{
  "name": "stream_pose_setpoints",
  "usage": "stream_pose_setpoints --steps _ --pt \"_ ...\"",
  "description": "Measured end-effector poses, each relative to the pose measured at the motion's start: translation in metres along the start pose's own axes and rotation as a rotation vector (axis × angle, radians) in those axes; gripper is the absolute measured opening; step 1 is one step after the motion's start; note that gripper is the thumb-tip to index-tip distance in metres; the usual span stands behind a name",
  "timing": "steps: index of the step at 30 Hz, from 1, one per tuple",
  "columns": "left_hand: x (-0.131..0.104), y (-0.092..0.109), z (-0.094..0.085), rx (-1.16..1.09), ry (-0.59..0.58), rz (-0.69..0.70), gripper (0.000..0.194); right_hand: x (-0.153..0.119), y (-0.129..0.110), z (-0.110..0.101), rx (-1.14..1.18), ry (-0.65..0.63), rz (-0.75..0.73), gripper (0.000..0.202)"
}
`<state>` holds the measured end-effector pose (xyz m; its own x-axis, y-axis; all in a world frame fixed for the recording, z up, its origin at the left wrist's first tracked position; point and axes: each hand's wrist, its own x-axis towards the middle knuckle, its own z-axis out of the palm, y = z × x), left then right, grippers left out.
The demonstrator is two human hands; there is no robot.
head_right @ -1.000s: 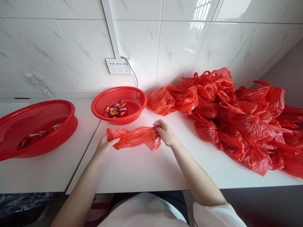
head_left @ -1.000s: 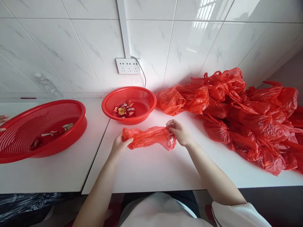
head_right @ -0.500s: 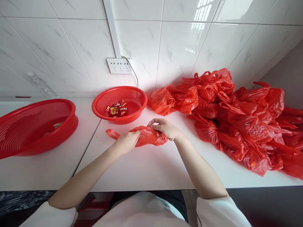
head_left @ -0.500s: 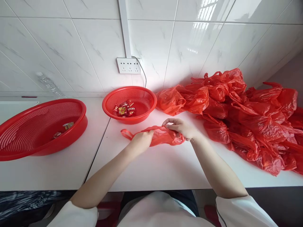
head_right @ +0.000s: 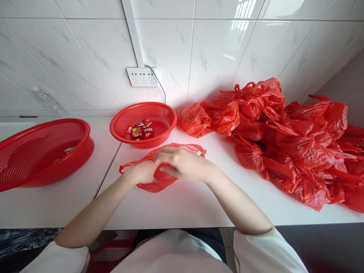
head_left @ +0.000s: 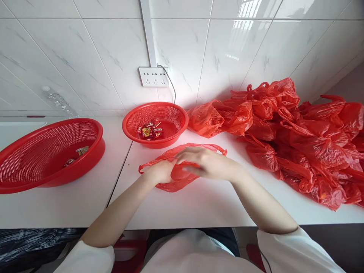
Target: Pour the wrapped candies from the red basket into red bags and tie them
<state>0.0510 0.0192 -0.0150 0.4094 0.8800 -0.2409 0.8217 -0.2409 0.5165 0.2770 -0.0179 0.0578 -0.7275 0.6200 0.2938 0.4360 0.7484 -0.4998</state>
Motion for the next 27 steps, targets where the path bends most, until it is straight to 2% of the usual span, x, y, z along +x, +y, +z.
stream_pose_setpoints --steps 2,6,8,10,14,16,17,19,21,22,24,26,27 --pt "-0.002 -0.002 -0.007 0.083 -0.080 -0.033 0.068 0.009 0.019 0.023 -0.154 -0.209 0.094 0.048" --pt "-0.004 -0.015 -0.030 0.164 -0.186 -0.023 0.097 0.005 0.091 0.054 -0.236 -0.452 0.386 0.078" --pt "-0.001 -0.027 -0.039 0.138 -0.164 -0.012 0.104 -0.002 0.119 0.059 -0.195 -0.493 0.505 0.087" --pt "0.005 -0.040 -0.042 0.144 -0.144 -0.025 0.108 -0.006 0.135 0.060 -0.159 -0.503 0.591 0.094" --pt "0.018 -0.053 -0.035 0.222 -0.119 -0.020 0.110 -0.002 0.136 0.050 -0.157 -0.531 0.678 0.100" --pt "0.020 -0.052 -0.032 0.224 -0.090 -0.016 0.109 0.006 0.130 0.041 -0.101 -0.461 0.641 0.087" --pt "0.019 -0.050 -0.032 0.210 -0.071 -0.020 0.106 0.012 0.128 0.036 -0.044 -0.360 0.616 0.073" --pt "0.013 -0.044 -0.035 0.149 -0.042 -0.035 0.093 0.026 0.123 0.030 0.067 -0.035 0.617 0.045" --pt "0.000 -0.035 -0.041 0.046 -0.015 -0.020 0.078 0.042 0.122 0.027 0.138 0.313 0.700 0.038" --pt "-0.008 -0.030 -0.045 -0.014 0.006 0.012 0.071 0.051 0.122 0.027 0.188 0.426 0.755 0.040" --pt "-0.026 -0.019 -0.054 -0.117 0.117 0.125 0.055 0.067 0.125 0.029 0.390 0.494 0.834 0.046" --pt "-0.044 -0.013 -0.061 -0.123 0.328 0.215 0.041 0.079 0.129 0.032 0.665 0.456 0.912 0.051" --pt "-0.052 -0.012 -0.064 -0.073 0.440 0.211 0.038 0.083 0.132 0.033 0.787 0.431 0.953 0.052"
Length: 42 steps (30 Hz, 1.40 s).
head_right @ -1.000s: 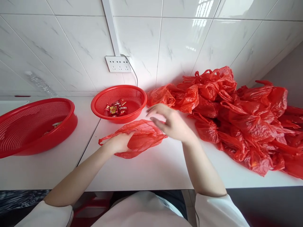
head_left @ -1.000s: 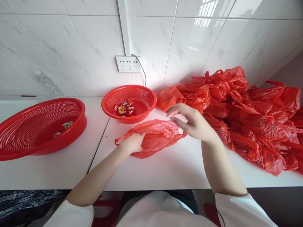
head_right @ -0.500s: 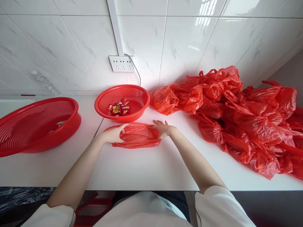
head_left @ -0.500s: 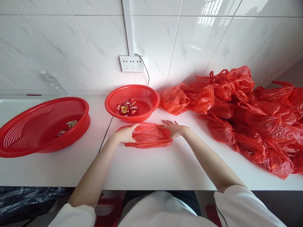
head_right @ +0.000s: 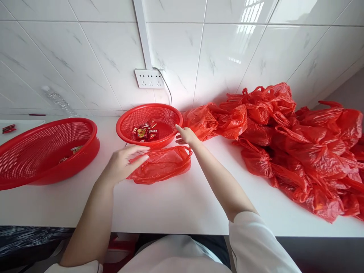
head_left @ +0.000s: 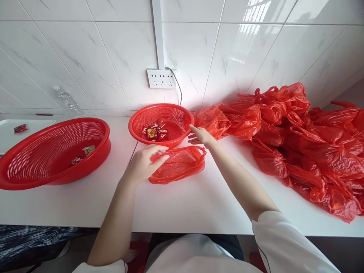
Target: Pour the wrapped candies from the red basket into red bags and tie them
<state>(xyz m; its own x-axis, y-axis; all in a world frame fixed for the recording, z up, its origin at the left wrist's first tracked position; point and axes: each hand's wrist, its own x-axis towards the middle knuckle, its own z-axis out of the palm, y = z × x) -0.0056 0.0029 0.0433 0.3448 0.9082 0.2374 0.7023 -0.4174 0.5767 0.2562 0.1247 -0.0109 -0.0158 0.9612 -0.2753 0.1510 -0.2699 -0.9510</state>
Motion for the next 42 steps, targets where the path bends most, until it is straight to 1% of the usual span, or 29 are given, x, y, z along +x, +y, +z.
stream_pose_setpoints --steps 1,2,3,4,5,6,7,9,11,13,16,18,20,23,26,29,32,35,37,42 --pt "-0.006 0.000 -0.004 0.090 0.086 -0.024 0.040 0.004 0.000 0.002 0.080 -0.040 0.064 0.052" --pt "-0.011 -0.003 -0.007 0.189 0.138 -0.084 0.045 0.008 0.001 0.005 0.150 -0.076 0.109 0.050" --pt "-0.016 -0.007 -0.009 0.276 0.151 -0.169 0.054 0.011 0.002 0.007 0.211 -0.108 0.133 0.045" --pt "-0.021 -0.013 -0.009 0.331 0.137 -0.262 0.063 0.014 0.004 0.010 0.261 -0.132 0.136 0.039" --pt "-0.024 -0.020 -0.008 0.346 0.111 -0.351 0.067 0.017 0.005 0.013 0.300 -0.143 0.125 0.032" --pt "-0.027 -0.027 -0.006 0.327 0.086 -0.426 0.065 0.018 0.006 0.016 0.325 -0.141 0.105 0.026" --pt "-0.029 -0.033 -0.003 0.285 0.067 -0.484 0.058 0.019 0.007 0.019 0.337 -0.130 0.084 0.020" --pt "-0.030 -0.044 0.005 0.174 0.062 -0.547 0.044 0.018 0.007 0.023 0.345 -0.109 0.046 0.015" --pt "-0.029 -0.052 0.012 0.023 0.066 -0.549 0.040 0.012 0.005 0.024 0.349 -0.105 0.007 0.012" --pt "-0.025 -0.058 0.018 -0.207 0.048 -0.530 0.037 0.005 0.002 0.020 0.345 -0.107 -0.037 0.011" --pt "-0.019 -0.066 0.024 -0.597 0.004 -0.580 0.034 -0.008 -0.002 0.007 0.319 -0.090 -0.097 0.013" --pt "-0.016 -0.070 0.028 -0.745 0.009 -0.626 0.033 -0.016 -0.004 -0.005 0.288 -0.065 -0.134 0.014" --pt "-0.012 -0.072 0.032 -0.798 0.044 -0.630 0.032 -0.023 -0.004 -0.018 0.270 -0.044 -0.162 0.016" --pt "-0.007 -0.070 0.037 -0.849 0.109 -0.594 0.027 -0.034 -0.002 -0.039 0.256 -0.023 -0.206 0.019" --pt "-0.001 -0.070 0.042 -0.969 0.168 -0.597 0.021 -0.046 0.006 -0.058 0.205 0.006 -0.267 0.028" --pt "0.007 -0.073 0.045 -1.054 0.183 -0.627 0.017 -0.059 0.016 -0.076 0.157 0.014 -0.315 0.039" --pt "0.018 -0.079 0.047 -1.119 0.167 -0.655 0.018 -0.071 0.024 -0.089 0.108 0.037 -0.353 0.043" --pt "0.028 -0.082 0.048 -1.197 0.140 -0.686 0.020 -0.083 0.029 -0.098 0.067 0.074 -0.417 0.043" --pt "0.033 -0.083 0.049 -1.239 0.132 -0.708 0.022 -0.090 0.030 -0.099 0.025 0.093 -0.463 0.042" --pt "0.031 -0.083 0.056 -1.305 0.105 -0.766 0.028 -0.100 0.033 -0.095 -0.093 0.116 -0.514 0.045"
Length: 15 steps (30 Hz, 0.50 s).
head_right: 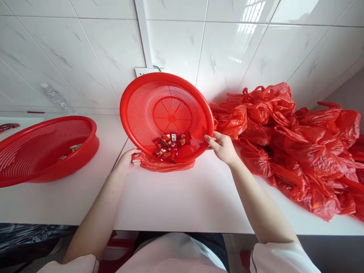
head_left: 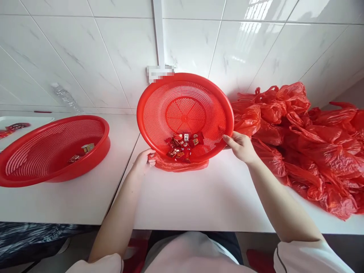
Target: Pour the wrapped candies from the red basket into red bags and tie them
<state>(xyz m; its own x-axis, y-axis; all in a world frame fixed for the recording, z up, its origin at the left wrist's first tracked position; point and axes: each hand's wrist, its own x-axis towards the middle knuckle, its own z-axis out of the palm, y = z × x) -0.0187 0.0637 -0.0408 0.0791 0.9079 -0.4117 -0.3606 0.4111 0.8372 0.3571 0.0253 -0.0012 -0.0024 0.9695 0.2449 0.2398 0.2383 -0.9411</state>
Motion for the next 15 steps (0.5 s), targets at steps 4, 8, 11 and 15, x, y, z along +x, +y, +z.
stream_pose_setpoints --steps 4,8,11,15 --pt "0.000 -0.006 -0.003 -0.022 -0.036 -0.032 0.019 -0.002 0.002 0.002 -0.013 0.008 -0.039 0.042" --pt "0.002 -0.009 -0.006 -0.051 -0.031 -0.037 0.019 -0.004 0.006 0.000 -0.179 0.039 -0.167 0.034" --pt "0.005 -0.010 -0.008 -0.071 -0.040 -0.033 0.018 -0.007 0.010 -0.004 -0.415 0.044 -0.336 0.027" --pt "0.007 -0.011 -0.009 -0.094 -0.053 -0.011 0.014 -0.015 0.015 -0.009 -0.534 0.026 -0.478 0.019"
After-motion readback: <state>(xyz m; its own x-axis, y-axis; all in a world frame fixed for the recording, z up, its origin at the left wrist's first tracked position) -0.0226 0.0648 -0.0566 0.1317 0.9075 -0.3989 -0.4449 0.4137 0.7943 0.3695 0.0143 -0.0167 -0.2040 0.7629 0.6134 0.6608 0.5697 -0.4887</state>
